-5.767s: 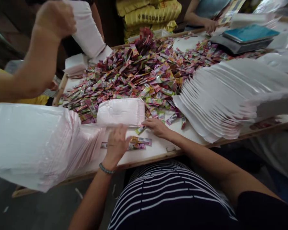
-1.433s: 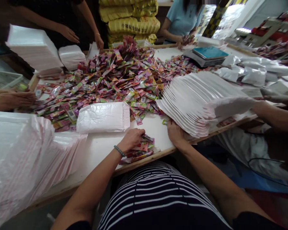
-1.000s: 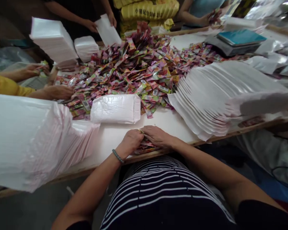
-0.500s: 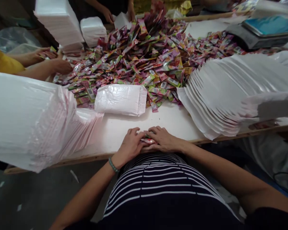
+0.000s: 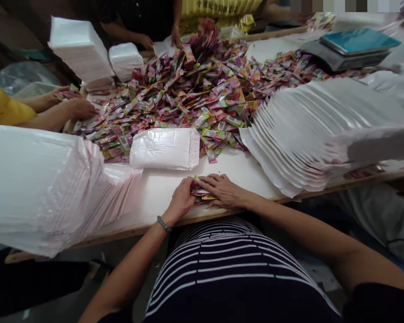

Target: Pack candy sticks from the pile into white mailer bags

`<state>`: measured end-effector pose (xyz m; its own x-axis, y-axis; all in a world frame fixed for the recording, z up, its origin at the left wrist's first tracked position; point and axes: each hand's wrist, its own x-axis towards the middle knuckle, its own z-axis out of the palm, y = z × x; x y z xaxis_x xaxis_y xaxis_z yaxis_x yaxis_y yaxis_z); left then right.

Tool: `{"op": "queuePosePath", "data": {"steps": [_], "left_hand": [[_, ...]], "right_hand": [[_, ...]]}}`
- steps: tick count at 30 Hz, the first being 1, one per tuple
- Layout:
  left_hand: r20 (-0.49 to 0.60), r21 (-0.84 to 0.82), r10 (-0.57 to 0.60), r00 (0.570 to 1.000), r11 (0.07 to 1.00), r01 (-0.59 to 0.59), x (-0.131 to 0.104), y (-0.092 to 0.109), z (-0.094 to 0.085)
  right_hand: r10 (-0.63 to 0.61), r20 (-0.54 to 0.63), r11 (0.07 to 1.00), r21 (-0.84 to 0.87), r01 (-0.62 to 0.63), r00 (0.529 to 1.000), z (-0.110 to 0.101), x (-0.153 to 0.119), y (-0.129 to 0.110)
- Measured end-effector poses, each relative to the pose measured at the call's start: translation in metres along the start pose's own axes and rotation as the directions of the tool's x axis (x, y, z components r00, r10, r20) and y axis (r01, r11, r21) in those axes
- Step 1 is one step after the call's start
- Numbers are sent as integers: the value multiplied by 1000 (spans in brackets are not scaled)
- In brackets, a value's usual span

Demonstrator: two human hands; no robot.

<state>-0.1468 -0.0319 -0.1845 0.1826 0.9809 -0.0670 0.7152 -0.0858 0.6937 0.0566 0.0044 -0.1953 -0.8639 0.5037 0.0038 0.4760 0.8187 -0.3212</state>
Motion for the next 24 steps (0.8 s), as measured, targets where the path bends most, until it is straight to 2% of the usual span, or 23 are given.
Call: {"op": "queuePosePath", "data": {"steps": [2, 3, 6, 7, 8, 9, 11, 12, 13, 15, 17, 19, 22, 24], "left_hand": [[-74, -99, -114, 991, 989, 107, -1, -2, 2], [-70, -147, -155, 985, 979, 143, -2, -3, 0], [52, -247, -200, 978, 947, 206, -1, 2, -19], [59, -240, -200, 978, 948, 209, 2, 6, -28], [17, -200, -201, 979, 959, 201, 7, 11, -38], [-76, -122, -197, 977, 975, 187, 14, 16, -46], [-311, 124, -141, 940, 975, 187, 34, 27, -57], [-384, 257, -101, 918, 943, 212, 45, 30, -59], [-411, 379, -71, 909, 893, 241, 56, 32, -59], [-347, 553, -72, 935, 790, 266, 74, 30, -54], [-252, 632, -92, 963, 738, 236, 82, 24, -46], [-198, 651, -80, 977, 734, 192, 80, 17, -39], [-211, 662, -46, 976, 728, 178, 74, 12, -32], [-254, 677, -32, 967, 707, 201, 77, 13, -31]], "right_hand": [[-8, -32, 999, -32, 7, 999, 5, 6, -1], [-16, -50, 999, -45, 14, 999, 6, 8, -1], [-31, -103, 997, -72, 24, 994, 7, 12, 0], [-30, -121, 997, -69, 22, 992, 7, 12, 0], [-23, -140, 998, -58, 15, 990, 6, 12, 0], [-10, -160, 999, -39, 4, 987, 6, 13, 0], [26, -190, 999, 23, -22, 981, 8, 13, 1], [48, -203, 997, 65, -36, 978, 9, 14, 2], [75, -217, 992, 114, -50, 973, 11, 14, 4], [145, -267, 968, 240, -80, 953, 12, 11, 9], [244, -326, 910, 403, -99, 913, 10, 5, 14], [375, -330, 793, 599, -115, 866, 4, -4, 18], [524, -232, 567, 813, -133, 819, -7, -10, 18], [558, -208, 487, 866, -115, 804, -11, -6, 16]]}}
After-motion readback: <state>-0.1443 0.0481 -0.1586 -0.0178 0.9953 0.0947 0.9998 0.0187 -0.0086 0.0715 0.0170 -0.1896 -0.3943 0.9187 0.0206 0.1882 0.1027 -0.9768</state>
